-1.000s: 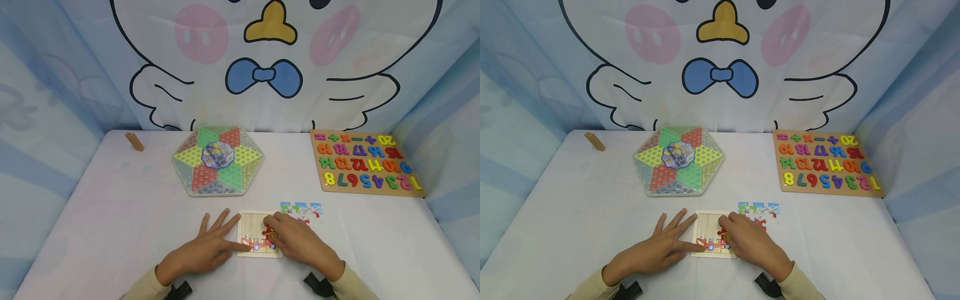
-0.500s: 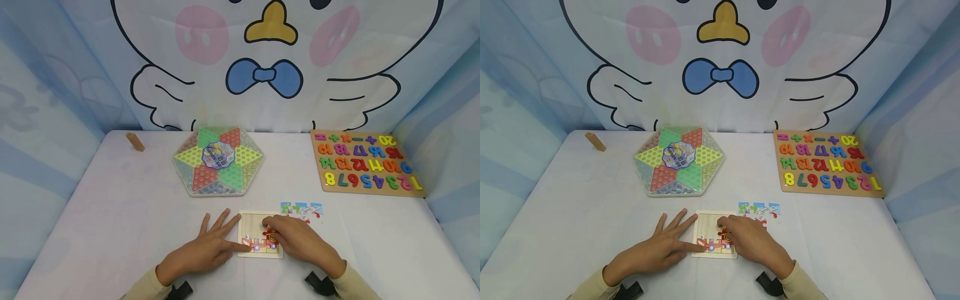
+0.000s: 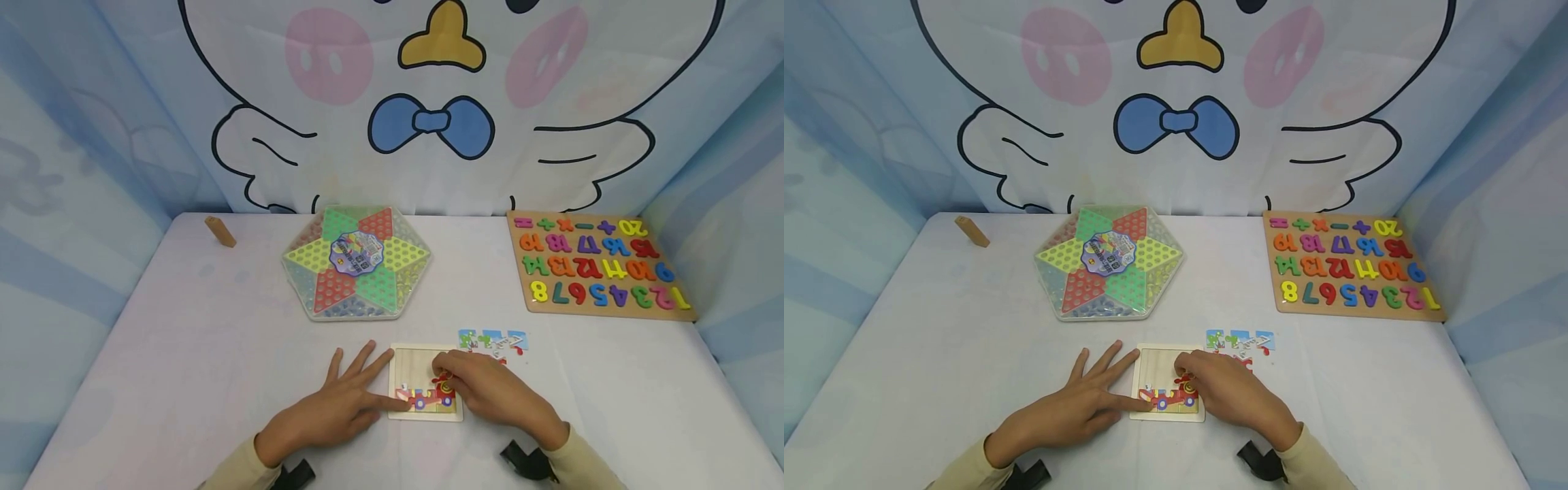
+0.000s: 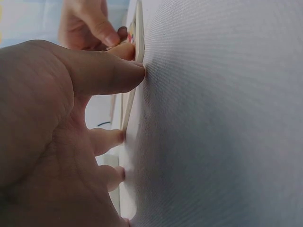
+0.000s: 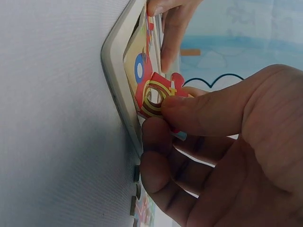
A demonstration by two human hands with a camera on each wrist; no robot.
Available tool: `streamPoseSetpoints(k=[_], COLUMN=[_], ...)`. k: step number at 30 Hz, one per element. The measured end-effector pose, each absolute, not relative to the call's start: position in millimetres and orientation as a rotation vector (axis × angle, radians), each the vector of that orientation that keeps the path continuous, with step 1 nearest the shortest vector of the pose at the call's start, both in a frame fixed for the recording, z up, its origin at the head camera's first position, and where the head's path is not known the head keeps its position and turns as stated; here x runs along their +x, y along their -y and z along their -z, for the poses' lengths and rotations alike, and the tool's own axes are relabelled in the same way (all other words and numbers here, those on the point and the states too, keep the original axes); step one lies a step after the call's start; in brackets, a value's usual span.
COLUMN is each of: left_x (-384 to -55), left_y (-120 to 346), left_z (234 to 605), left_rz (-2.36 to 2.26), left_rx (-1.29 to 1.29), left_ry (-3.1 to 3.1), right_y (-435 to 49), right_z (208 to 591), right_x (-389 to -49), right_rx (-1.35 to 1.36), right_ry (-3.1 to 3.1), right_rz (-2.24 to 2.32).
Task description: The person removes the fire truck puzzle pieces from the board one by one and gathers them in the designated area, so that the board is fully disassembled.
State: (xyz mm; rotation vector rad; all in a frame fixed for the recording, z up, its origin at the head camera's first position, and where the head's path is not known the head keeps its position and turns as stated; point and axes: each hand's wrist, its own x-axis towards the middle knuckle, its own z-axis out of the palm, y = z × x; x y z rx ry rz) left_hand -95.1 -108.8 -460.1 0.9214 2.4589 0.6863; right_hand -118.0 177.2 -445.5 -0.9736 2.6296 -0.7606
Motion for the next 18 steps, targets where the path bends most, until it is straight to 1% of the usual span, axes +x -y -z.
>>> streamPoseSetpoints(k=[18], left_x=[-95.7], left_y=[108.8], left_z=[462.6], left_rz=[-0.692], left_rx=[0.933], left_ry=[-2.460], right_y=[-181.9], right_z=[443.4], right_x=[-120.4], right_rx=[-0.945], right_ry=[-2.614], right_rz=[0.841])
